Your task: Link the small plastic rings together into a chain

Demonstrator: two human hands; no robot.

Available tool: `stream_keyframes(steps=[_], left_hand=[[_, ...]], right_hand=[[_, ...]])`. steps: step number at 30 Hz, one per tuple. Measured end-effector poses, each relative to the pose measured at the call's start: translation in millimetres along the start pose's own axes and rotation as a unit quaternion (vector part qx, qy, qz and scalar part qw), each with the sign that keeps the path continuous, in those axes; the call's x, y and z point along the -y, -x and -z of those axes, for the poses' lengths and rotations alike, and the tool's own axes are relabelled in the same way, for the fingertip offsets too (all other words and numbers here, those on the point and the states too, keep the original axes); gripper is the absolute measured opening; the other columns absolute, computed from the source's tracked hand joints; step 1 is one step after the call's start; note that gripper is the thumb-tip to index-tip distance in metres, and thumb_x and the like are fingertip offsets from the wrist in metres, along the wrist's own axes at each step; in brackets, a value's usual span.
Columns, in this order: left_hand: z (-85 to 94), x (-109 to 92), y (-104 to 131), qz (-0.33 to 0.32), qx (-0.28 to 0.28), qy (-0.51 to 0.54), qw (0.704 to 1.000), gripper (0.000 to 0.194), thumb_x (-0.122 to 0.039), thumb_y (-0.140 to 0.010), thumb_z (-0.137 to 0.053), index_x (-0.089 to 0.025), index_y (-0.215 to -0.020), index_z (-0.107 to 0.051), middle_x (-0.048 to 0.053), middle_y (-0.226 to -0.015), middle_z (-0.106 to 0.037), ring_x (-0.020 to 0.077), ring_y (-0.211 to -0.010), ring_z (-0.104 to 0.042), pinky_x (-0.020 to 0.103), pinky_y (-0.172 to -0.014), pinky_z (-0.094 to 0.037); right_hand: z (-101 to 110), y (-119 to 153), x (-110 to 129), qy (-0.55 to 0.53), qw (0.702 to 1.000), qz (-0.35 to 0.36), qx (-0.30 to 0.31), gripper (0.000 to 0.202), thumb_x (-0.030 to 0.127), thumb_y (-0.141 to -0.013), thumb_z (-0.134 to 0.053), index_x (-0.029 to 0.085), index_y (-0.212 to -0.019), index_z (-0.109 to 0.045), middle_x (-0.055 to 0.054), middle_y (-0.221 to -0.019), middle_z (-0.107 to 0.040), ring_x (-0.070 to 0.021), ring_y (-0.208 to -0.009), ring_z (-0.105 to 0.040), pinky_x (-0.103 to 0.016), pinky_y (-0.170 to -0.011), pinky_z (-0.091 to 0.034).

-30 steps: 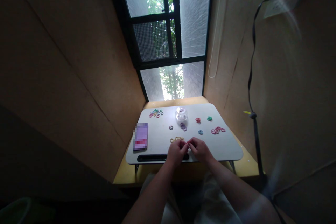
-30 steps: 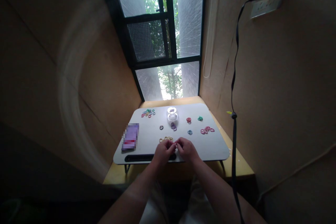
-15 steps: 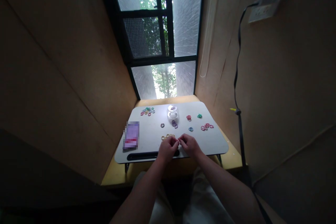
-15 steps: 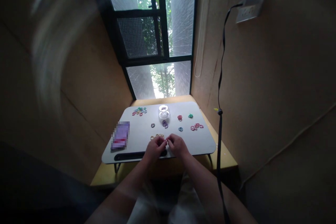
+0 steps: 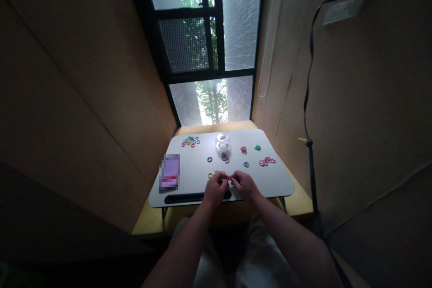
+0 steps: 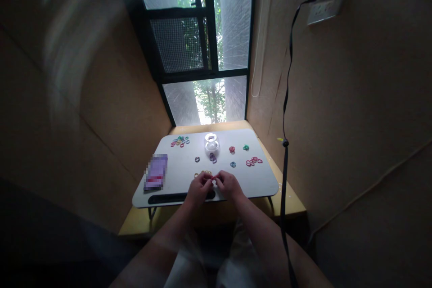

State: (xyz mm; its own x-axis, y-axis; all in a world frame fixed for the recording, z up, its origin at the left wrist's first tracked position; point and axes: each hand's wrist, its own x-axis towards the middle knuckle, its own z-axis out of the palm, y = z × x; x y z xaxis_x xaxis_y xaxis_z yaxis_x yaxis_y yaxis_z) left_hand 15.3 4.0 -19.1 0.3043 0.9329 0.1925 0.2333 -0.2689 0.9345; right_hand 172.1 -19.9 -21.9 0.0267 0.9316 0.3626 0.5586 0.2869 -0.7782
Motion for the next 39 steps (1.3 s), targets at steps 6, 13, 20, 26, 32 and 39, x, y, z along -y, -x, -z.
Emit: stream_keyframes(steps=[6, 13, 20, 26, 32, 39], left_hand=[[-0.9, -4.7, 0.7, 0.006, 0.013, 0.023, 1.0, 0.02, -0.034, -0.082, -0.055, -0.019, -0.088, -0.066, 0.002, -0.077, -0.068, 0.0137, -0.063, -0.063, 0.023, -0.057, -0.05], [0.7, 1.4, 0.0, -0.004, 0.01, 0.014, 1.0, 0.023, -0.019, -0.076, -0.053, -0.019, -0.091, -0.07, 0.003, -0.084, -0.072, 0.0138, -0.067, -0.065, 0.024, -0.061, -0.052], [1.3, 0.4, 0.4, -0.01, 0.009, -0.017, 1.0, 0.02, -0.025, -0.081, -0.056, -0.02, -0.092, -0.072, 0.004, -0.084, -0.073, 0.0145, -0.068, -0.066, 0.025, -0.063, -0.051], [0.9, -2.6, 1.8, -0.009, 0.002, -0.034, 0.999, 0.018, -0.032, -0.082, -0.061, -0.022, -0.092, -0.072, 0.003, -0.084, -0.073, 0.0148, -0.069, -0.067, 0.025, -0.064, -0.051], [0.1, 1.0, 1.6, -0.012, -0.003, -0.042, 0.999, 0.017, -0.031, -0.081, -0.062, -0.021, -0.092, -0.072, 0.004, -0.085, -0.073, 0.0156, -0.069, -0.067, 0.025, -0.064, -0.051], [0.0, 2.6, 1.8, -0.014, -0.001, -0.045, 0.999, 0.018, -0.03, -0.082, -0.062, -0.021, -0.095, -0.072, 0.004, -0.09, -0.074, 0.0156, -0.07, -0.068, 0.026, -0.066, -0.052]], right_hand=[[0.2, 0.3, 0.2, -0.008, 1.0, -0.005, 0.001, 0.011, 0.021, -0.082, -0.054, 0.02, -0.076, -0.063, 0.0, -0.069, -0.068, -0.0148, -0.063, -0.062, -0.025, -0.061, -0.044], [0.9, 0.9, 3.5, 0.002, 1.0, -0.02, -0.003, 0.01, 0.02, -0.082, -0.053, 0.02, -0.075, -0.061, 0.0, -0.068, -0.068, -0.0148, -0.063, -0.061, -0.024, -0.061, -0.043], [1.7, -0.1, 3.1, 0.023, 1.0, -0.019, 0.001, 0.012, 0.022, -0.082, -0.055, 0.02, -0.072, -0.06, -0.001, -0.068, -0.068, -0.0148, -0.062, -0.06, -0.024, -0.06, -0.042], [1.0, 0.3, 1.3, 0.022, 1.0, -0.022, 0.0, 0.012, 0.023, -0.082, -0.054, 0.02, -0.072, -0.059, 0.0, -0.067, -0.066, -0.0141, -0.061, -0.058, -0.024, -0.059, -0.04], [-0.7, 0.3, 0.6, 0.029, 0.999, -0.024, -0.007, 0.013, 0.026, -0.081, -0.054, 0.02, -0.07, -0.056, 0.001, -0.064, -0.062, -0.0131, -0.058, -0.053, -0.023, -0.056, -0.037], [-0.1, 0.8, 1.6, 0.033, 0.999, -0.024, -0.018, 0.016, 0.027, -0.08, -0.055, 0.02, -0.065, -0.052, 0.002, -0.06, -0.058, -0.0122, -0.056, -0.051, -0.023, -0.054, -0.035]])
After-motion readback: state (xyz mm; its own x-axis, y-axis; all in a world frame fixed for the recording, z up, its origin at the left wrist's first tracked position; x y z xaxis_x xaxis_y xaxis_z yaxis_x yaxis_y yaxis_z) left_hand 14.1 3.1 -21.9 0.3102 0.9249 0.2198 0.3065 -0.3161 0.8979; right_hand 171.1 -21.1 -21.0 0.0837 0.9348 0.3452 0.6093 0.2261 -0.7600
